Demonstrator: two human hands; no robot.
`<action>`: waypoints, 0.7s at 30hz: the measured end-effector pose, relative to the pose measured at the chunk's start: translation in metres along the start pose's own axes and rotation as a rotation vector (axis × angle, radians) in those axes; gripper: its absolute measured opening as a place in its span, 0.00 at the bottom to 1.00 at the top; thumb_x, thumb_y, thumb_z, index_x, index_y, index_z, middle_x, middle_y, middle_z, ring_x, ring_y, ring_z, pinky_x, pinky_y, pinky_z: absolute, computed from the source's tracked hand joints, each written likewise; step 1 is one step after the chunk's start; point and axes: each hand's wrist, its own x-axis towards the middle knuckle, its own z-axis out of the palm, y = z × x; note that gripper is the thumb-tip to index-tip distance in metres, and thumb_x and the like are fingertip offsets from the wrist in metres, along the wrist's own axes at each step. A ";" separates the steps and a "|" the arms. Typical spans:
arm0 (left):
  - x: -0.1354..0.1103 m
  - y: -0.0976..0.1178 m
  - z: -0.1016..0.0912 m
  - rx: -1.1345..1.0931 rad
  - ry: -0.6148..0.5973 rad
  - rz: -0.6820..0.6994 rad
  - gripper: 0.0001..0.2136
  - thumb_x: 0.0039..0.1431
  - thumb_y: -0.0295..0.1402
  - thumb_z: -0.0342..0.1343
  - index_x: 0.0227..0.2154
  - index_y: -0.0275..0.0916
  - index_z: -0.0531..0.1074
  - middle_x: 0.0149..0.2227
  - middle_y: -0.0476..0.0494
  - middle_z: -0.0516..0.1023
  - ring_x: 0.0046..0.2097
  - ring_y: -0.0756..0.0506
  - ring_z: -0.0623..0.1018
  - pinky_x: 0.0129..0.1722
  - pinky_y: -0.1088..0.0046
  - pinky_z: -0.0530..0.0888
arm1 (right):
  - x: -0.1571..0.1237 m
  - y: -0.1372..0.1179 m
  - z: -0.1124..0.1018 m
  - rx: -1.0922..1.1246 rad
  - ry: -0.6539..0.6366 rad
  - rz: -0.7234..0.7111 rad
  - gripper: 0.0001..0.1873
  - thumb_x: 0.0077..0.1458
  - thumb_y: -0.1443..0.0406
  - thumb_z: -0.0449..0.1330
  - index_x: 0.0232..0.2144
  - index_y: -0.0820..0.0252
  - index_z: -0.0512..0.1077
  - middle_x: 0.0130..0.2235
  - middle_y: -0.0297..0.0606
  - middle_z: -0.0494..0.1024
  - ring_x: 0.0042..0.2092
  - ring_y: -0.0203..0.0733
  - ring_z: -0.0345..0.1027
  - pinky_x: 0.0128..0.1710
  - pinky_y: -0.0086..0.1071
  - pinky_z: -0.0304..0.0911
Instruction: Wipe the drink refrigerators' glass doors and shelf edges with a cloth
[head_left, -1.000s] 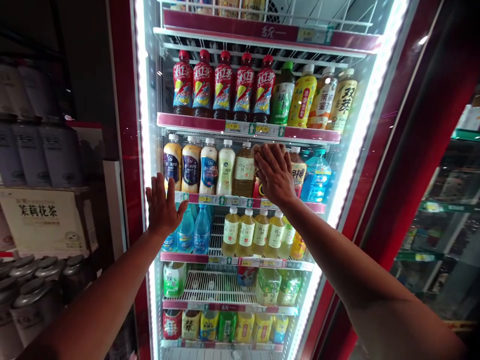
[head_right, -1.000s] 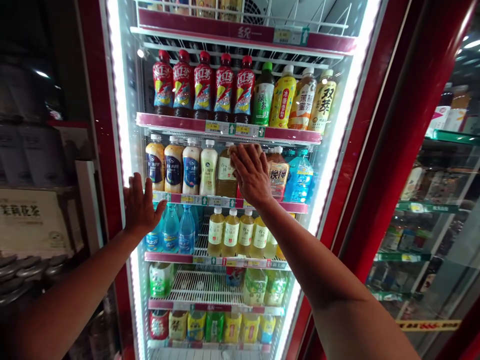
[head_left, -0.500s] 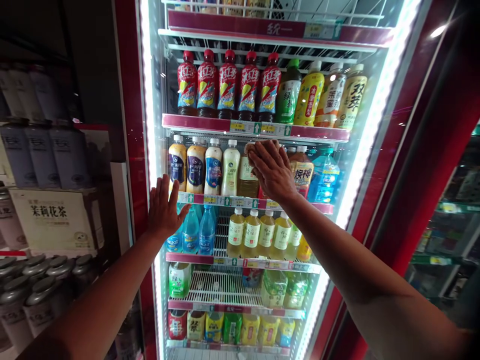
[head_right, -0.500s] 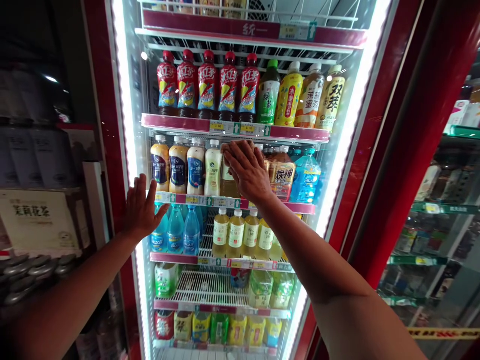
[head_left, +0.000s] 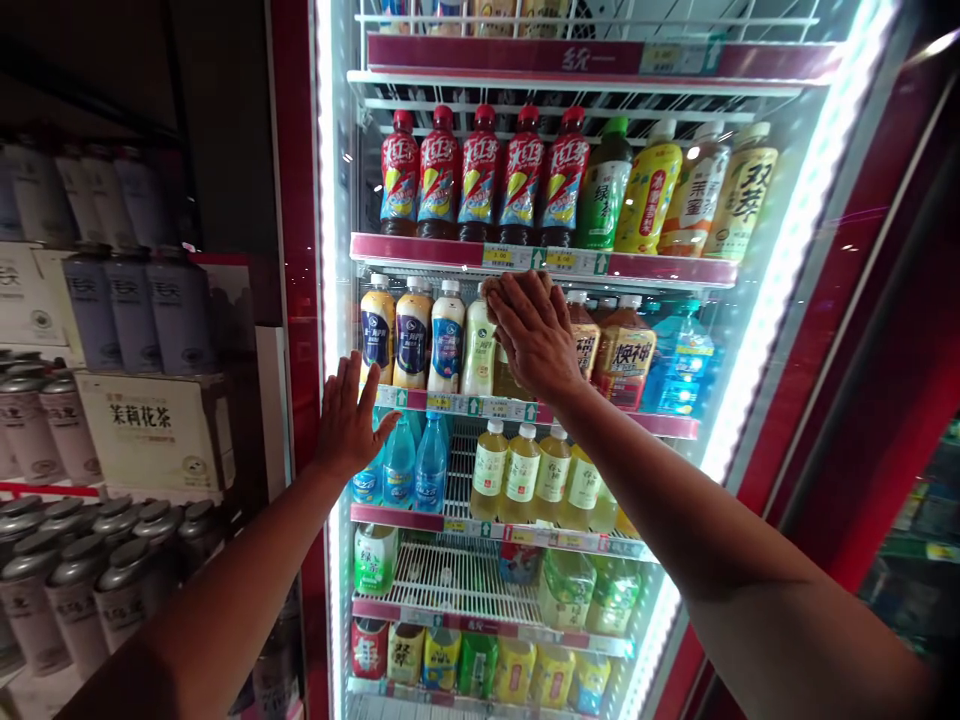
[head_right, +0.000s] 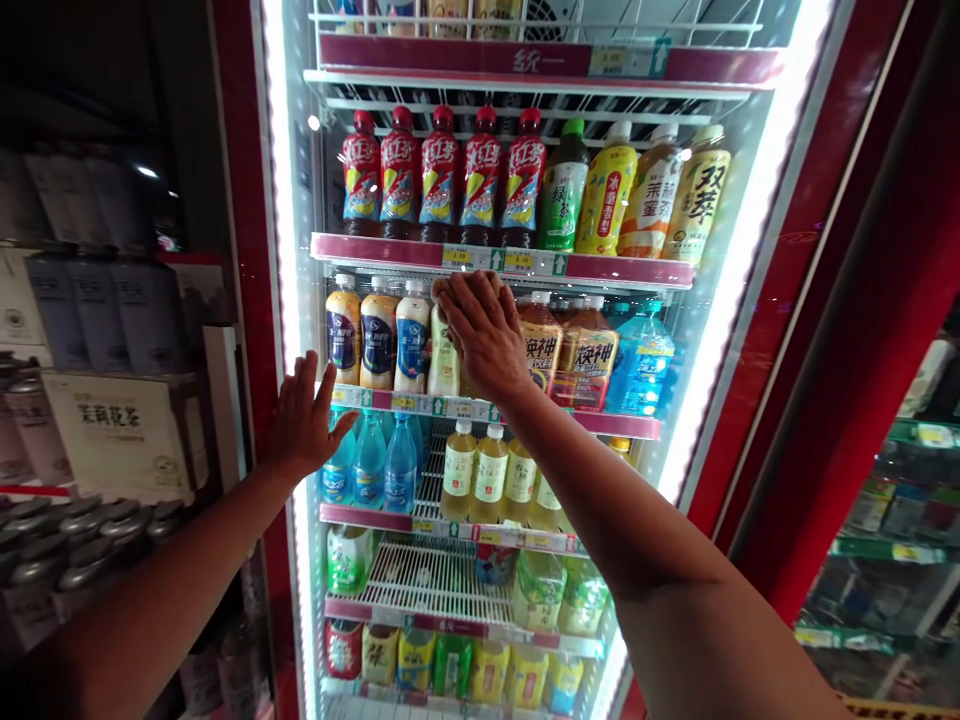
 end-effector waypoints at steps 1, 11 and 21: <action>0.000 -0.001 0.000 0.000 0.002 -0.001 0.40 0.68 0.53 0.50 0.75 0.41 0.44 0.76 0.31 0.40 0.77 0.31 0.43 0.73 0.41 0.49 | 0.002 -0.003 0.002 0.005 0.005 0.001 0.30 0.72 0.60 0.47 0.73 0.42 0.52 0.75 0.30 0.55 0.77 0.50 0.39 0.77 0.59 0.37; 0.002 -0.003 -0.003 0.033 0.054 0.032 0.41 0.66 0.53 0.54 0.75 0.44 0.46 0.76 0.32 0.46 0.76 0.34 0.47 0.73 0.47 0.53 | 0.023 -0.023 0.011 0.046 -0.002 -0.051 0.28 0.72 0.59 0.47 0.71 0.44 0.58 0.74 0.29 0.57 0.77 0.48 0.41 0.77 0.57 0.37; 0.003 -0.005 -0.009 -0.015 0.052 0.046 0.40 0.64 0.52 0.57 0.74 0.45 0.50 0.75 0.33 0.49 0.76 0.33 0.50 0.73 0.47 0.56 | 0.041 -0.055 0.027 0.068 -0.041 -0.100 0.28 0.73 0.59 0.46 0.71 0.44 0.58 0.74 0.28 0.57 0.77 0.46 0.42 0.78 0.54 0.37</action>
